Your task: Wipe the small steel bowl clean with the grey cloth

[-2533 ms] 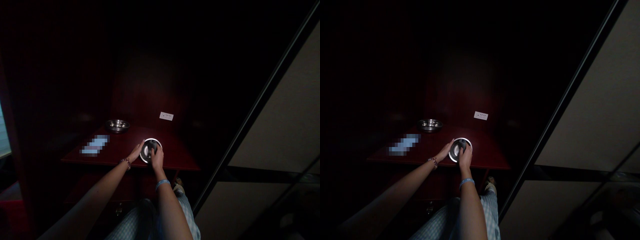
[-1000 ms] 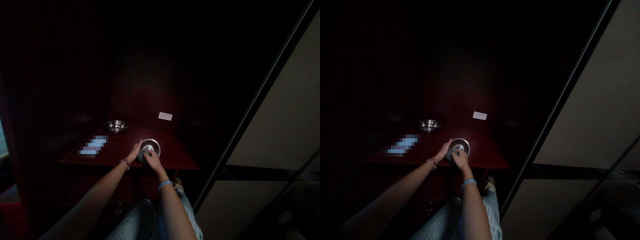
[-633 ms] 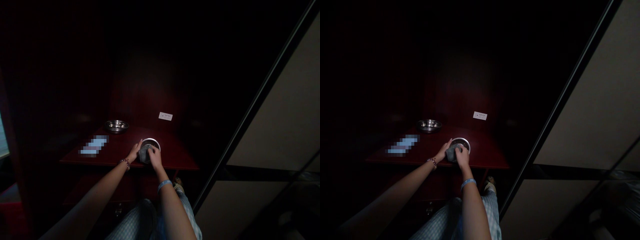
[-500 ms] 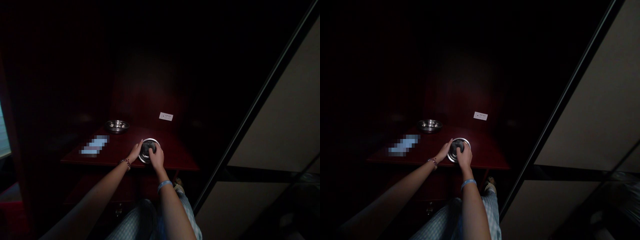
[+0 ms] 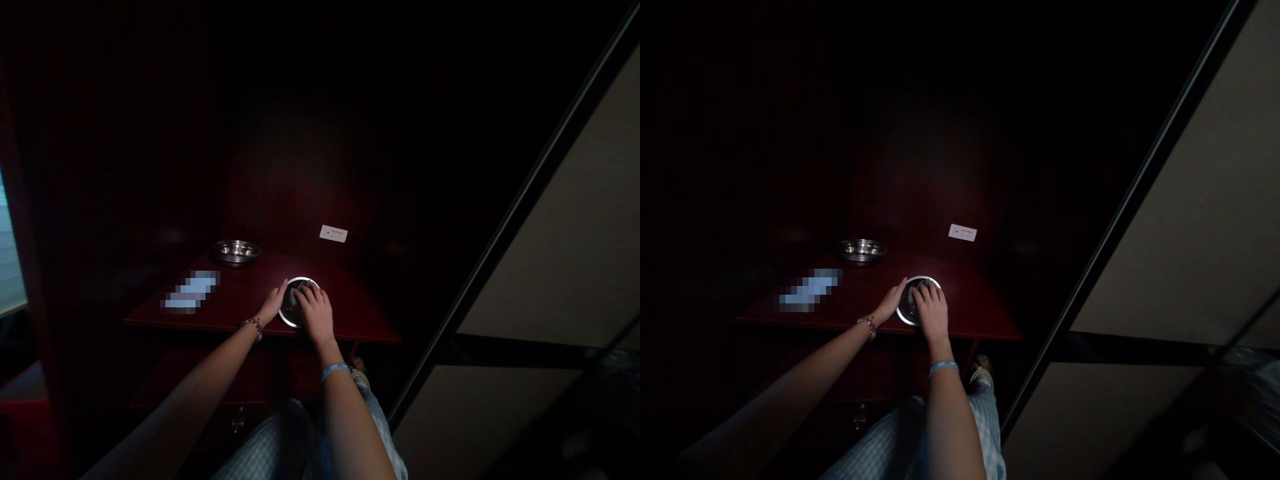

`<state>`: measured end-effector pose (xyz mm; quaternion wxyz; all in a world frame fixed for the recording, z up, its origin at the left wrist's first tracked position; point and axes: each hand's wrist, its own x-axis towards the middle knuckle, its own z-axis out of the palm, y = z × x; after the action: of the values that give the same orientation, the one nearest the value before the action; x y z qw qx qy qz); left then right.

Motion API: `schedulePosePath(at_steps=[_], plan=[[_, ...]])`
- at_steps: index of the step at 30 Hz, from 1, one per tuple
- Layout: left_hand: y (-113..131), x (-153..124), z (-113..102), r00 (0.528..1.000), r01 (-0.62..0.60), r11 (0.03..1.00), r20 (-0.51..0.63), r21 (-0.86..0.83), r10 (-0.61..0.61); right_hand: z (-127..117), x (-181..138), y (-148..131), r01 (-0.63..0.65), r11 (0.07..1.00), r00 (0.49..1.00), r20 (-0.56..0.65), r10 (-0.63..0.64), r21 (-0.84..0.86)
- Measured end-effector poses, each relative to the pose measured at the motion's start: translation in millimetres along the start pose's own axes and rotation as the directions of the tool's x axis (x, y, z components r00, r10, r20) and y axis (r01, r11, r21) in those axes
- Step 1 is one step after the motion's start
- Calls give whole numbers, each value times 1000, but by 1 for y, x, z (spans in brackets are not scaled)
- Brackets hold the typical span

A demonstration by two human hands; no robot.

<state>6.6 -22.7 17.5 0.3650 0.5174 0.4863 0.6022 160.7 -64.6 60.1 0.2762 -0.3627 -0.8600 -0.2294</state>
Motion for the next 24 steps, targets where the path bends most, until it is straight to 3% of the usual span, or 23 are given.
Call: schedulePosePath(at_steps=[7, 14, 24], plan=[[-2, 1, 1, 999, -41, 998, 12, 41, 40, 6, -4, 5, -187, 978, 965, 170, 201, -94], [-1, 1, 2, 996, -83, 995, 18, 54, 82, 1, -2, -6, -320, 943, 916, 224, 333, -94], [-10, 7, 0, 995, -96, 994, 11, 49, 96, 6, 4, -11, -480, 864, 833, 388, 393, 155]])
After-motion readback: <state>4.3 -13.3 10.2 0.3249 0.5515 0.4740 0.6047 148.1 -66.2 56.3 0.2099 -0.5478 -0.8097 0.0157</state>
